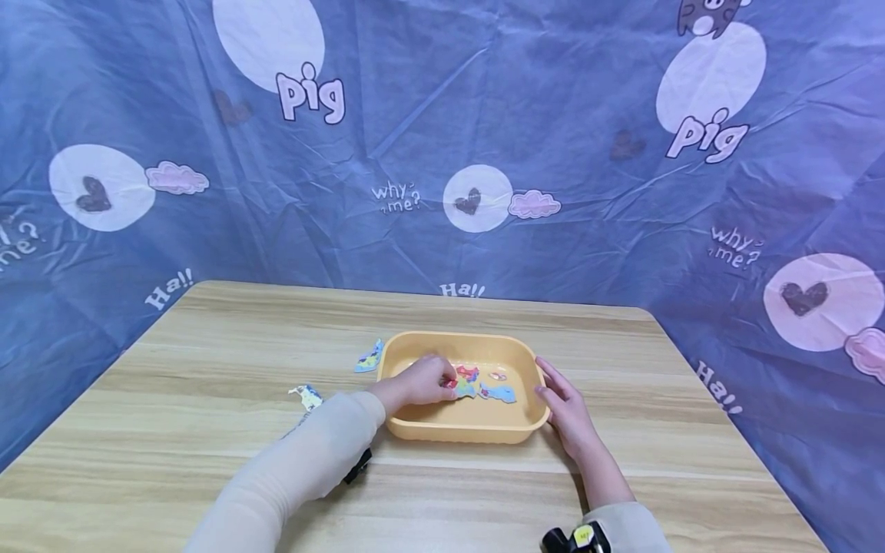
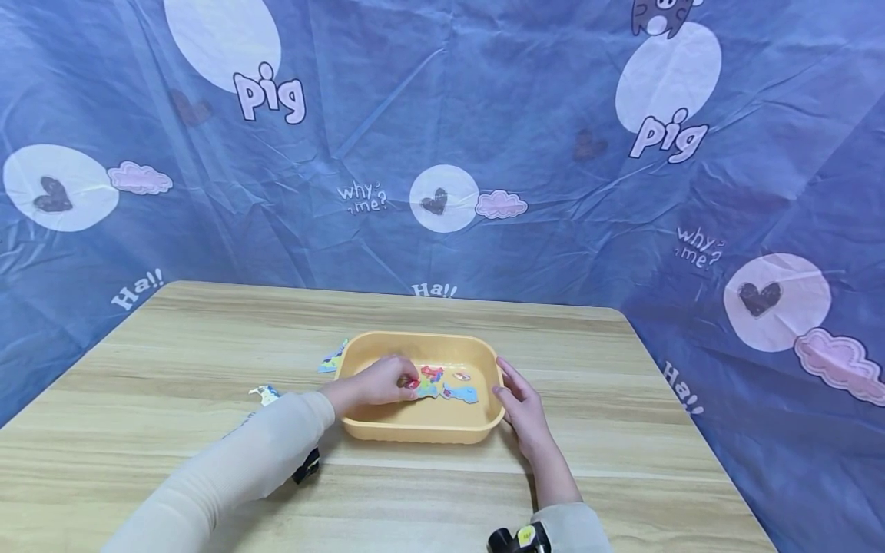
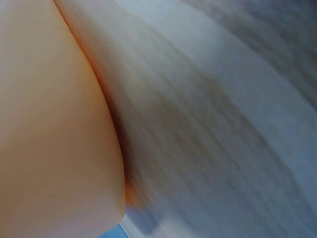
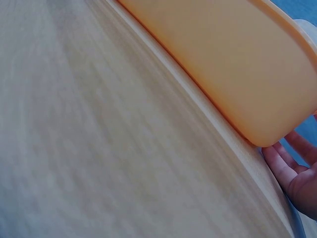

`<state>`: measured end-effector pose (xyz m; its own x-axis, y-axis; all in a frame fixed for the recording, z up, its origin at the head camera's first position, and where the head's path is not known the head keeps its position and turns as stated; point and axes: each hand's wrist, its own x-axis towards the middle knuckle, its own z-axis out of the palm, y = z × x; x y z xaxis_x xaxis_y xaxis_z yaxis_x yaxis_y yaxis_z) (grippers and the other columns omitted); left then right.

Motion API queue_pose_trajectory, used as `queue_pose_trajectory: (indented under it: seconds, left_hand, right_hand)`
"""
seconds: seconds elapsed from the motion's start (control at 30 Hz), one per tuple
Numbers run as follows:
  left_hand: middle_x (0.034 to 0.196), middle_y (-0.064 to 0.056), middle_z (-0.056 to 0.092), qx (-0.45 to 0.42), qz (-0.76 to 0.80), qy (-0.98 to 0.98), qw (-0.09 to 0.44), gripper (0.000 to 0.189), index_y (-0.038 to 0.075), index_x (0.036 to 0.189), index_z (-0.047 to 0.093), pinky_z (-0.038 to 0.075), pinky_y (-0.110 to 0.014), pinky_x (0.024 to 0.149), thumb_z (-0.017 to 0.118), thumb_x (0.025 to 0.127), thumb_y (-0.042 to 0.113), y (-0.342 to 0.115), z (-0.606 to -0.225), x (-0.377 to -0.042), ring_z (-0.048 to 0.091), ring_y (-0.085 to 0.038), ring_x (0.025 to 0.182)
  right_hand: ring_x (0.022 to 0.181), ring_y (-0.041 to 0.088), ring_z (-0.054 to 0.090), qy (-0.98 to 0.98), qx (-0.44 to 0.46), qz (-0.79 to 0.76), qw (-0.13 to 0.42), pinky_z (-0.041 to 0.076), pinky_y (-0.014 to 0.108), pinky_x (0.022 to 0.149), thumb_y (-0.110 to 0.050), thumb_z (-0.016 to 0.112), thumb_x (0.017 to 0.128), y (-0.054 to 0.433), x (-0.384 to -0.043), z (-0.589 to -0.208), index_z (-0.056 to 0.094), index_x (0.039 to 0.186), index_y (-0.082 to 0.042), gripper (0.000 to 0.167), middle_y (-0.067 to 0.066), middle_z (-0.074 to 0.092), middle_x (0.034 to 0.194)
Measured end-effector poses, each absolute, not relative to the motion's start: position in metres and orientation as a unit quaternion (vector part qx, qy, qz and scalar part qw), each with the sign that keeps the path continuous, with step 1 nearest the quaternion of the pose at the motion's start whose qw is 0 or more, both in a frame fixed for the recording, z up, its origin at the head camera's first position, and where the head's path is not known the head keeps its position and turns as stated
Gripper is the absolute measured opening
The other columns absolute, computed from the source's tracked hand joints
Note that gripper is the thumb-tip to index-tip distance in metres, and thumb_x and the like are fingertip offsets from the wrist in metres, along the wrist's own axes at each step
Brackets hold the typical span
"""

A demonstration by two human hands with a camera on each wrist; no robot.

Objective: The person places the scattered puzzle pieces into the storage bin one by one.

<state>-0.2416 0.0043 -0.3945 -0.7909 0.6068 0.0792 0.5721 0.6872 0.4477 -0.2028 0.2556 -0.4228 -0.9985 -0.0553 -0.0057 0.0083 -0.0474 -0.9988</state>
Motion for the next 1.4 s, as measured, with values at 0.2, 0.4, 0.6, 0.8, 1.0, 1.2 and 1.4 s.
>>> queue_pose_trajectory:
  seconds: [0.2, 0.4, 0.6, 0.8, 1.0, 1.2, 1.4]
  left_hand:
    - [0.077, -0.006, 0.059, 0.310, 0.256, 0.915, 0.048, 0.019, 0.001, 0.081, 0.062, 0.039, -0.027, 0.072, 0.068, 0.073, 0.017, 0.002, -0.392, -0.241, 0.049, -0.017, 0.075]
    - [0.105, -0.014, 0.057, 0.283, 0.321, 0.902, 0.057, 0.038, -0.005, 0.106, 0.056, 0.038, -0.033, 0.087, 0.066, 0.074, 0.014, -0.002, -0.386, -0.241, 0.050, -0.025, 0.100]
    - [0.105, -0.013, 0.057, 0.281, 0.361, 0.888, 0.039, 0.037, -0.006, 0.107, 0.056, 0.038, -0.032, 0.087, 0.064, 0.076, 0.012, -0.005, -0.377, -0.241, 0.051, -0.024, 0.099]
    - [0.108, -0.010, 0.057, 0.262, 0.402, 0.877, 0.021, 0.037, -0.001, 0.110, 0.055, 0.035, -0.035, 0.090, 0.062, 0.079, 0.018, -0.014, -0.357, -0.236, 0.049, -0.023, 0.101]
    - [0.107, -0.008, 0.058, 0.243, 0.450, 0.859, -0.016, 0.037, 0.002, 0.109, 0.057, 0.033, -0.037, 0.091, 0.063, 0.078, 0.021, -0.037, -0.341, -0.233, 0.050, -0.021, 0.100]
    - [0.107, -0.012, 0.057, 0.211, 0.488, 0.845, -0.055, 0.035, 0.000, 0.108, 0.057, 0.033, -0.038, 0.091, 0.063, 0.079, 0.018, -0.070, -0.339, -0.233, 0.050, -0.025, 0.101]
    - [0.104, -0.019, 0.057, 0.196, 0.513, 0.831, -0.087, 0.034, -0.006, 0.109, 0.054, 0.037, -0.039, 0.088, 0.061, 0.079, 0.009, -0.096, -0.346, -0.231, 0.052, -0.029, 0.097]
  right_hand:
    - [0.100, 0.023, 0.048, 0.691, -0.017, -0.723, 0.022, 0.047, 0.033, 0.073, -0.007, 0.048, 0.084, 0.255, -0.202, -0.422, 0.032, 0.133, -0.012, 0.052, 0.017, 0.036, 0.127]
    - [0.101, 0.024, 0.048, 0.689, -0.015, -0.724, 0.024, 0.047, 0.033, 0.073, -0.006, 0.048, 0.084, 0.254, -0.202, -0.421, 0.032, 0.133, -0.012, 0.052, 0.017, 0.036, 0.127]
    - [0.100, 0.025, 0.048, 0.692, -0.017, -0.721, 0.021, 0.047, 0.033, 0.072, -0.007, 0.048, 0.084, 0.254, -0.203, -0.422, 0.032, 0.133, -0.011, 0.052, 0.018, 0.036, 0.127]
    - [0.103, 0.027, 0.046, 0.697, -0.013, -0.716, 0.022, 0.047, 0.032, 0.072, -0.007, 0.048, 0.084, 0.255, -0.202, -0.422, 0.033, 0.133, -0.012, 0.051, 0.019, 0.036, 0.127]
    - [0.101, 0.025, 0.047, 0.698, -0.013, -0.715, 0.020, 0.047, 0.032, 0.072, -0.008, 0.048, 0.084, 0.254, -0.201, -0.422, 0.032, 0.133, -0.011, 0.052, 0.019, 0.035, 0.128]
    - [0.099, 0.022, 0.048, 0.698, -0.013, -0.716, 0.019, 0.047, 0.031, 0.072, -0.008, 0.049, 0.084, 0.254, -0.202, -0.422, 0.033, 0.133, -0.012, 0.052, 0.017, 0.036, 0.127]
    - [0.101, 0.023, 0.047, 0.700, -0.011, -0.714, 0.023, 0.047, 0.031, 0.072, -0.009, 0.049, 0.084, 0.255, -0.202, -0.421, 0.032, 0.133, -0.012, 0.052, 0.017, 0.036, 0.128]
